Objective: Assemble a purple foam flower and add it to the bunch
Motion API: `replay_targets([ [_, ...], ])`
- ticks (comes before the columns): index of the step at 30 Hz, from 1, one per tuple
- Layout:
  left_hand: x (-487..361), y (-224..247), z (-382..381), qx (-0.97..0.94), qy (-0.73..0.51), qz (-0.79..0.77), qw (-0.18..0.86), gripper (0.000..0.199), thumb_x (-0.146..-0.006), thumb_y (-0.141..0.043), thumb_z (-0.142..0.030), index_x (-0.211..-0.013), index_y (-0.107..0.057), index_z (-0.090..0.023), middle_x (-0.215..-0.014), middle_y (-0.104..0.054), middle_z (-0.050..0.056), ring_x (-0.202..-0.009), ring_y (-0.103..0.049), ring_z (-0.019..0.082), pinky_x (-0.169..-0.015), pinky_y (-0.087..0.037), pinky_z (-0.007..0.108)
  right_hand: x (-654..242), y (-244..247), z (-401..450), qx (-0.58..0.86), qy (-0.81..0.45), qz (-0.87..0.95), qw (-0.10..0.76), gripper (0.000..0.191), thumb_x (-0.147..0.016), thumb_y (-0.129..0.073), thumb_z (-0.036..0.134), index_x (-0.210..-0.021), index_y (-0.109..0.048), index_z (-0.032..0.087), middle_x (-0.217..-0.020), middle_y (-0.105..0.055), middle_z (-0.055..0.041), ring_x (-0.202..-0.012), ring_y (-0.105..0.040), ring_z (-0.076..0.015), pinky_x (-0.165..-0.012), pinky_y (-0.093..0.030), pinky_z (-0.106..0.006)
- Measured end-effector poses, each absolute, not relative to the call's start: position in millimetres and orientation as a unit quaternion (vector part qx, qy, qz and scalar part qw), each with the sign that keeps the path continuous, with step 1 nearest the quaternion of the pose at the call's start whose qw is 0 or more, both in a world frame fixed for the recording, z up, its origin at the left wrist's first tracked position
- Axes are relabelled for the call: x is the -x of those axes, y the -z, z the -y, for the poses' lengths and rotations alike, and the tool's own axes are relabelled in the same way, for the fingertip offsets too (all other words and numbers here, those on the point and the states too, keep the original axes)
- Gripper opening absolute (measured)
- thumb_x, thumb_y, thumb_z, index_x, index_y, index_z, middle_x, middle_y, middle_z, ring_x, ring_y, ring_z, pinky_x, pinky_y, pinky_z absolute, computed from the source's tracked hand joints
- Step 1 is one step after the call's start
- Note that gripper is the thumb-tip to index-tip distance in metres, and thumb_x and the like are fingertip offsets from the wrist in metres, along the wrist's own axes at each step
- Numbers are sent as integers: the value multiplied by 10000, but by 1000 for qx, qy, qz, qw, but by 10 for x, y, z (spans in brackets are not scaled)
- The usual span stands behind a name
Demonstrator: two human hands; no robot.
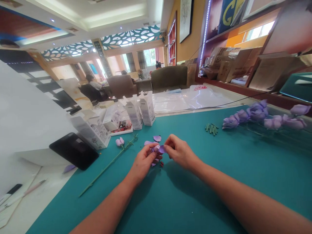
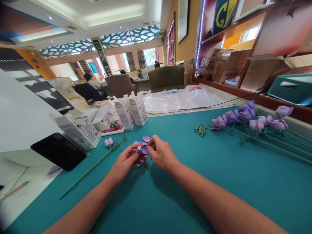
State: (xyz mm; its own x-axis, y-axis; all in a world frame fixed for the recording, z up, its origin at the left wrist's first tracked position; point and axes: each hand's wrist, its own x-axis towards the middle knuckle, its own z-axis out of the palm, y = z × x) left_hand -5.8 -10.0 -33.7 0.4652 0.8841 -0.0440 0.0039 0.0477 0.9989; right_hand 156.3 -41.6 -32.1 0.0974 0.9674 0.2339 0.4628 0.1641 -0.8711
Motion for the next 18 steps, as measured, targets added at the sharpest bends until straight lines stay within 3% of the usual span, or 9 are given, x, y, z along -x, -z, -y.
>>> replay_targets([
  [3, 76, 303, 84, -596, -358, -383, 608, 462, -735, -658, -474, -1066, -588, -159, -855, -659, 76, -765, -606, 173, -704, -457, 295, -1708, 251, 380, 578, -268, 631, 442, 201, -864, -410, 391, -780, -485, 224, -532, -533, 64, -498, -486, -113, -511, -371, -227],
  [6, 97, 291, 53, -593, -363, -395, 601, 422, -748, -630, -431, -1063, -586, -154, -823, -663, 73, -730, -605, 170, -700, -463, 300, -1938, 205, 314, 640, -197, 636, 384, 241, -891, -365, 354, -750, -506, 218, -556, -556, 43, -528, -510, -117, -534, -372, -227],
  [9, 112, 301, 29, -583, -372, -404, 599, 418, -747, -612, -409, -1074, -555, -156, -807, -668, 69, -708, -610, 171, -673, -457, 295, -2164, 233, 249, 698, -121, 653, 267, 181, -864, -431, 277, -753, -561, 217, -669, -620, 4, -617, -542, -135, -549, -348, -235],
  [13, 113, 309, 28, -575, -371, -407, 605, 376, -745, -603, -393, -1027, -520, -159, -800, -675, 65, -692, -616, 169, -652, -449, 290, -2288, 343, 214, 707, -105, 671, 196, 76, -766, -567, 197, -760, -638, 223, -744, -653, -28, -668, -554, -168, -546, -314, -254],
  [18, 95, 292, 38, -567, -363, -408, 617, 393, -717, -640, -425, -986, -532, -159, -771, -672, 61, -685, -617, 169, -641, -450, 287, -2152, 460, 224, 654, -89, 734, 164, 255, -800, -576, 192, -1033, -665, 242, -974, -640, -63, -843, -567, -184, -670, -366, -258],
])
